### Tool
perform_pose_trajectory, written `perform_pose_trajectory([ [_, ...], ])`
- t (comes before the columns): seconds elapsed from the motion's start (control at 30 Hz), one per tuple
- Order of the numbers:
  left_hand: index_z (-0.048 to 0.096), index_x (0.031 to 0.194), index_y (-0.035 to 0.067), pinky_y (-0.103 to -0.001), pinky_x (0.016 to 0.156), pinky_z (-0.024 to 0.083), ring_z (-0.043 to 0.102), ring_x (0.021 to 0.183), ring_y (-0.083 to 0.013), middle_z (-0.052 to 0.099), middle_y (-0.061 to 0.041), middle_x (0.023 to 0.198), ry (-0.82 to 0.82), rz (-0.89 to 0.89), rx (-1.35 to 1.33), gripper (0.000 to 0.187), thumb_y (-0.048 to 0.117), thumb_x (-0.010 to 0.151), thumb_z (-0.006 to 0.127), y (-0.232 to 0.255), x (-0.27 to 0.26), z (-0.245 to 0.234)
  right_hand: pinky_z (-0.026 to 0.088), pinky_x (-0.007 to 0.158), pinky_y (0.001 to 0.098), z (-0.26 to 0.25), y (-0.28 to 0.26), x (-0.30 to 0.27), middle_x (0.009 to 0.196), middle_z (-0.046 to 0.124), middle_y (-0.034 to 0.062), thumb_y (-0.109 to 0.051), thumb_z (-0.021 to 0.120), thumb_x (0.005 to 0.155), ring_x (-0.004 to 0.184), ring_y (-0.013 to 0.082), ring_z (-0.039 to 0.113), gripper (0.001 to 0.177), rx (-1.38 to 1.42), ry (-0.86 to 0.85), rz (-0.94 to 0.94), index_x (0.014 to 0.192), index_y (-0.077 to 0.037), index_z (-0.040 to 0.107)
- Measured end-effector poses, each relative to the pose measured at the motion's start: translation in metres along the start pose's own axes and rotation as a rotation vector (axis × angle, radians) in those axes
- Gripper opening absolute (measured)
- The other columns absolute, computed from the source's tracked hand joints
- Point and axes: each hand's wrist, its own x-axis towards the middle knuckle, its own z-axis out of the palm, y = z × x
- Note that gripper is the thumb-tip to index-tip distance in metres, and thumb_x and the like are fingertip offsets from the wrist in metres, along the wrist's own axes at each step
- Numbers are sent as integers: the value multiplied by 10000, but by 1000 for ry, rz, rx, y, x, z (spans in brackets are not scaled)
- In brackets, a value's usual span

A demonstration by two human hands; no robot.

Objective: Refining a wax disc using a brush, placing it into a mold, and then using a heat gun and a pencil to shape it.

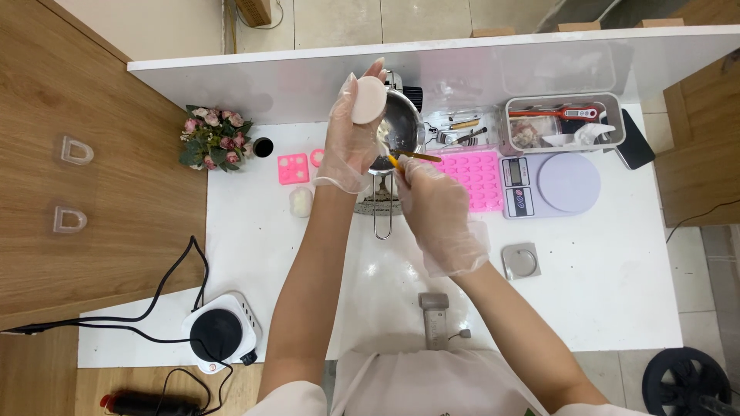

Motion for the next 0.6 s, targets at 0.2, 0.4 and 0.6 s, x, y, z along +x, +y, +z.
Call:
perform_pose_trajectory([
  [0.2,614,1319,38,-312,1142,402,540,1310,-136,663,-64,1338,25,-10,61,390,291,1049,492,-7,3,-9,521,531,322,-11,0,4,940,779,77,-151,698,946,631,200,697,256,31,32,-1,1170,-36,745],
  [0.4,622,1339,81,-376,977,493,608,1084,-179,658,-132,1262,35,-132,-107,394,319,1048,503,-11,4,-18,468,462,395,11,18,-5,710,698,77,-237,640,992,510,256,623,190,-122,-73,45,1070,-85,725],
  [0.6,677,1307,93,-208,867,483,615,1090,-101,715,-118,1161,3,0,232,452,397,1033,484,-1,-8,6,487,471,400,-1,2,-2,751,749,86,-239,701,959,529,274,668,189,-2,-21,-20,1087,-124,778],
])
